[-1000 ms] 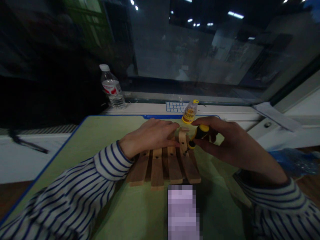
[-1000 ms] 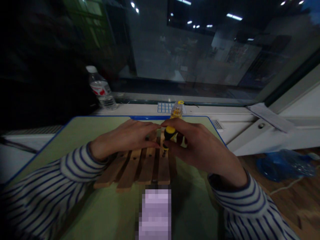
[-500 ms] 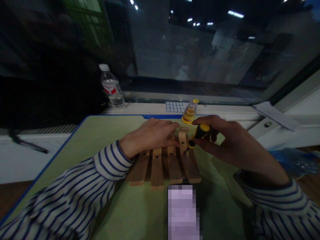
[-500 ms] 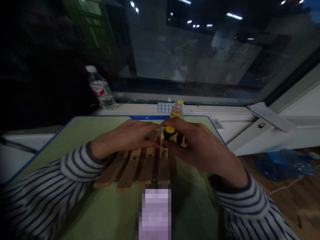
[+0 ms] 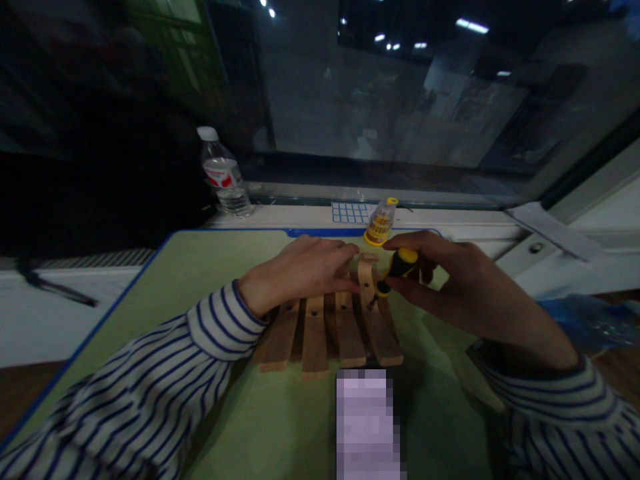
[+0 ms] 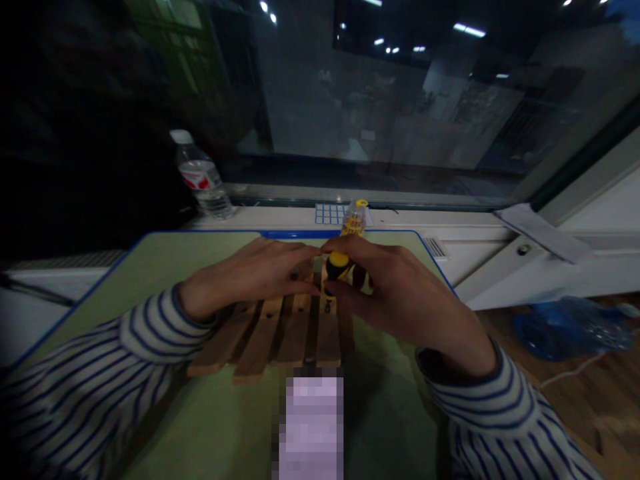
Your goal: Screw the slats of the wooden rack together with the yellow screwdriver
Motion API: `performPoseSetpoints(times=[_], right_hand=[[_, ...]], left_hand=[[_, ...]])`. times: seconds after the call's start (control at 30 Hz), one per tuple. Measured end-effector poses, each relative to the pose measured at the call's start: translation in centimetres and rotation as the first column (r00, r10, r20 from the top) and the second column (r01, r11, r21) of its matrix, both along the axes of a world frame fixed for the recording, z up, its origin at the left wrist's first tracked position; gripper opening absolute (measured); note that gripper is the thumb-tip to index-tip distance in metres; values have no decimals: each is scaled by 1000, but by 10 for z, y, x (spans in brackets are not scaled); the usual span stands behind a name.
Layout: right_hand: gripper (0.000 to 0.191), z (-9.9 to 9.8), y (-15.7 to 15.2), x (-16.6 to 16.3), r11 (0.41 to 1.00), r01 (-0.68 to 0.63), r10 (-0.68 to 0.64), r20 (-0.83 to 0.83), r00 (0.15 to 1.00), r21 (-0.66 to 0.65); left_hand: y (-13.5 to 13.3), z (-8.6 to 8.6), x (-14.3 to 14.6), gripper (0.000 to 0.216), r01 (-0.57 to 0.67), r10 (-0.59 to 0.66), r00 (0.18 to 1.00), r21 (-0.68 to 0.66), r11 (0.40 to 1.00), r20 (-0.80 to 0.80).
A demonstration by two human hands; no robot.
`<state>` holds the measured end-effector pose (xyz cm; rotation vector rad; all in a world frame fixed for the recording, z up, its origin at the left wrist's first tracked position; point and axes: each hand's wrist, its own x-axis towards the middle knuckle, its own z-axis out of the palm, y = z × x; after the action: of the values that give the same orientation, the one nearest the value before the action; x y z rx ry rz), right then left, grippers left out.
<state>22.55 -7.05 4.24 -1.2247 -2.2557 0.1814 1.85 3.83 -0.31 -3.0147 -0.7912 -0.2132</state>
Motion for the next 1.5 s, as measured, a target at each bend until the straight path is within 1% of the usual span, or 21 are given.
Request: performPoseSetpoints(times=[0.3, 0.47, 0.6, 0.8, 0.87, 1.0, 1.1, 1.17, 1.27, 1.33, 1.4, 1.5], right_hand=[[36, 1, 0, -1, 1000, -2, 2, 26, 1000, -10], [39, 1, -1, -2, 1000, 26, -25, 63, 998, -7], [40, 1, -2, -3, 999, 39, -39, 74, 996, -2], [38, 2, -2, -5, 999, 45, -47, 92, 995, 21], [38, 2, -3, -4, 999, 43, -45, 97, 994, 31], [35, 0, -3, -3, 997, 53, -58, 111, 992, 48], [35, -2, -3, -3, 996, 81, -85, 119, 989, 41], [34, -2, -3, -4, 996, 89, -92, 122, 988, 31], [31, 0, -4, -4, 996, 82, -84, 125, 989, 26], [29, 0, -4, -4, 997, 73, -75, 126, 989, 19], [28, 1, -5, -5, 997, 81, -82, 123, 989, 14], [26, 0, -5, -6, 994, 109, -109, 121, 987, 6]], left_hand=[[0, 1, 0, 56, 1, -1, 1000, -6, 1000, -9], [-1, 2, -1, 55, -5, 5, 1000, 12, 1000, -11], [-3, 4, -2, 53, -9, 9, 1000, -17, 1000, 7], [-4, 12, -5, 52, 23, -20, 998, -53, 998, 62], [-5, 15, -5, 47, 36, -31, 994, -47, 998, 105], [-14, 21, -8, 23, 76, -65, 982, -56, 996, 175], [-24, 25, -9, 22, 84, -58, 976, -116, 990, 211], [-31, 27, -9, 21, 75, -28, 974, -203, 976, 226], [-40, 28, -6, 16, 82, 11, 972, -381, 921, 237], [-43, 25, -3, 16, 84, 45, 966, -472, 878, 256], [-44, 21, 0, 22, 88, 88, 950, -529, 844, 298], [-43, 13, 3, 25, 138, 113, 918, -576, 806, 379]])
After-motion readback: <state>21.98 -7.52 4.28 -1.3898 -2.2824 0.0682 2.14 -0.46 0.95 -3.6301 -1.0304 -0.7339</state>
